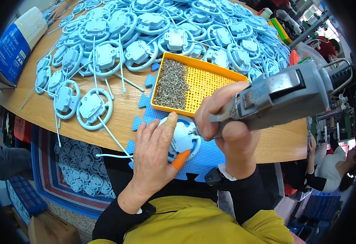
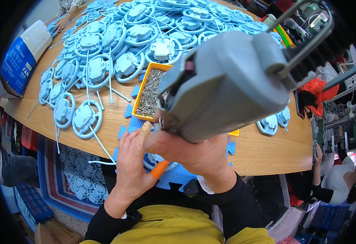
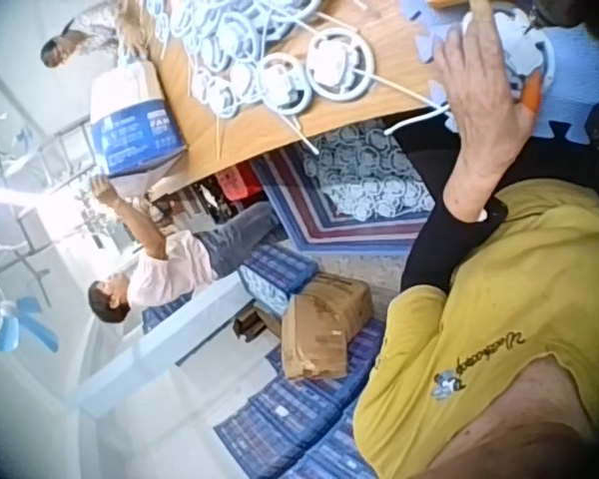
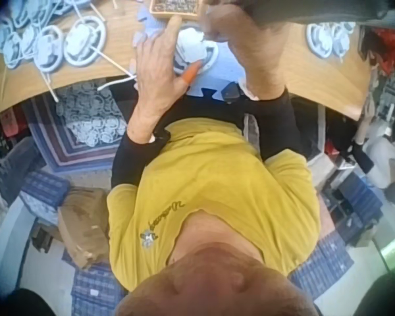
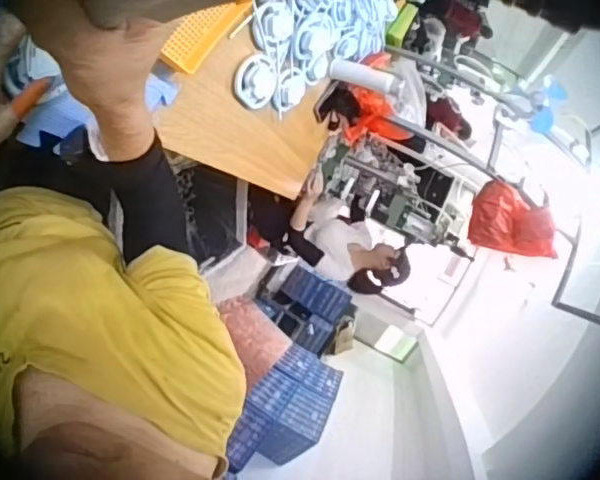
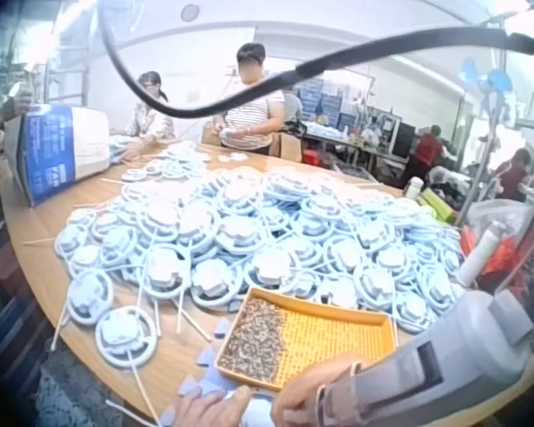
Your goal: The recorder uses a pneumatic screwdriver to fasten screws onto light blue plastic fan or motor housings at a shared assembly table.
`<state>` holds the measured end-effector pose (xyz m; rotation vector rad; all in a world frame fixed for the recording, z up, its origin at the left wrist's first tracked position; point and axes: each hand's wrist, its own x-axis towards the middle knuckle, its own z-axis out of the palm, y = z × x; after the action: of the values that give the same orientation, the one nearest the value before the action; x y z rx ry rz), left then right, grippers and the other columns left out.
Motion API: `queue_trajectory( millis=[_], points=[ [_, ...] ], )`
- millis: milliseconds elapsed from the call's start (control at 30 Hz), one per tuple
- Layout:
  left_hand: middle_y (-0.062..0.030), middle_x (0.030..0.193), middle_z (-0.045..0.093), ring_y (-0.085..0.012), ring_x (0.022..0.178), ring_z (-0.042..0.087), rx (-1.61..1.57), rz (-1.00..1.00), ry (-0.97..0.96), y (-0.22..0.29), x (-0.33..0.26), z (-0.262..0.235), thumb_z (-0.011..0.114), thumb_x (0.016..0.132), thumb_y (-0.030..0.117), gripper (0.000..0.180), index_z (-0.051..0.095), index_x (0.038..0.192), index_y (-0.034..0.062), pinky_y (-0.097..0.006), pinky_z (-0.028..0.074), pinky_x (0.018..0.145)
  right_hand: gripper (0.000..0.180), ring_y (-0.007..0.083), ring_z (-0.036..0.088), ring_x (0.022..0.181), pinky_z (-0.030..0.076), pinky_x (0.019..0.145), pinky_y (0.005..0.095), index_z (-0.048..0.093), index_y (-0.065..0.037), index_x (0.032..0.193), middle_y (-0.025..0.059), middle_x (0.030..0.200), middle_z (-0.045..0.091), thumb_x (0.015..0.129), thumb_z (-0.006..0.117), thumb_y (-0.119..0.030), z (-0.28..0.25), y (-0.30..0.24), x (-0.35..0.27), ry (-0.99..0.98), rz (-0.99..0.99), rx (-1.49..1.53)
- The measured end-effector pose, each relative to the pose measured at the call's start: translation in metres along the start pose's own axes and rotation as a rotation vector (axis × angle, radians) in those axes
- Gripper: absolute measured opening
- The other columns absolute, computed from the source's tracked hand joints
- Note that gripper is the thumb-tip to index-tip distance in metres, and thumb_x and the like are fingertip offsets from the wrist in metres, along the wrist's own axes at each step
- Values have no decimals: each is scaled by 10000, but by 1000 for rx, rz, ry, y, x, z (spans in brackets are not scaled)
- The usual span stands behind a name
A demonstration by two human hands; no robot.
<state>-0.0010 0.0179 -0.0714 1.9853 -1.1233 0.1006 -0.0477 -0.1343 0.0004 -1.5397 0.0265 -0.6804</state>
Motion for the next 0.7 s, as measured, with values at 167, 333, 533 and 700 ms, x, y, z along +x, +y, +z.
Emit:
queue_trajectory(
  millis=[167, 333, 533, 700],
  points=[
    [-164, 1222, 557, -381, 1145, 502, 138, -8, -65, -2, -3, -10, 786, 705, 259, 768, 438, 1349, 27, -531, 329, 1016, 526, 152, 495, 485, 370, 412, 262, 514, -48, 924, 41, 563, 503, 762, 754, -487, 4, 12, -1, 7, 3, 56],
    [-173, 1096, 517, -368, 1059, 482, 21, -67, -234, -1, -23, -77, 780, 673, 225, 786, 437, 1348, 16, -496, 357, 952, 611, 110, 484, 504, 364, 449, 246, 525, -54, 991, -19, 613, 480, 719, 736, -559, -55, -17, 10, -222, -119, 392],
    [-231, 1264, 476, -401, 1149, 456, 394, -208, -52, -54, -36, -142, 772, 684, 144, 795, 395, 1363, -26, -451, 360, 974, 559, 116, 484, 552, 372, 508, 249, 518, 2, 1096, 20, 668, 501, 805, 726, -428, -69, 3, 27, 118, -151, 272],
    [-207, 1255, 498, -337, 1201, 451, 418, -361, -73, -116, 21, -109, 706, 739, 50, 797, 333, 1443, 51, -405, 334, 1037, 356, 138, 510, 565, 382, 504, 253, 545, 20, 989, 54, 647, 533, 861, 693, -277, -81, 25, 29, 208, -160, 197]
  ],
)
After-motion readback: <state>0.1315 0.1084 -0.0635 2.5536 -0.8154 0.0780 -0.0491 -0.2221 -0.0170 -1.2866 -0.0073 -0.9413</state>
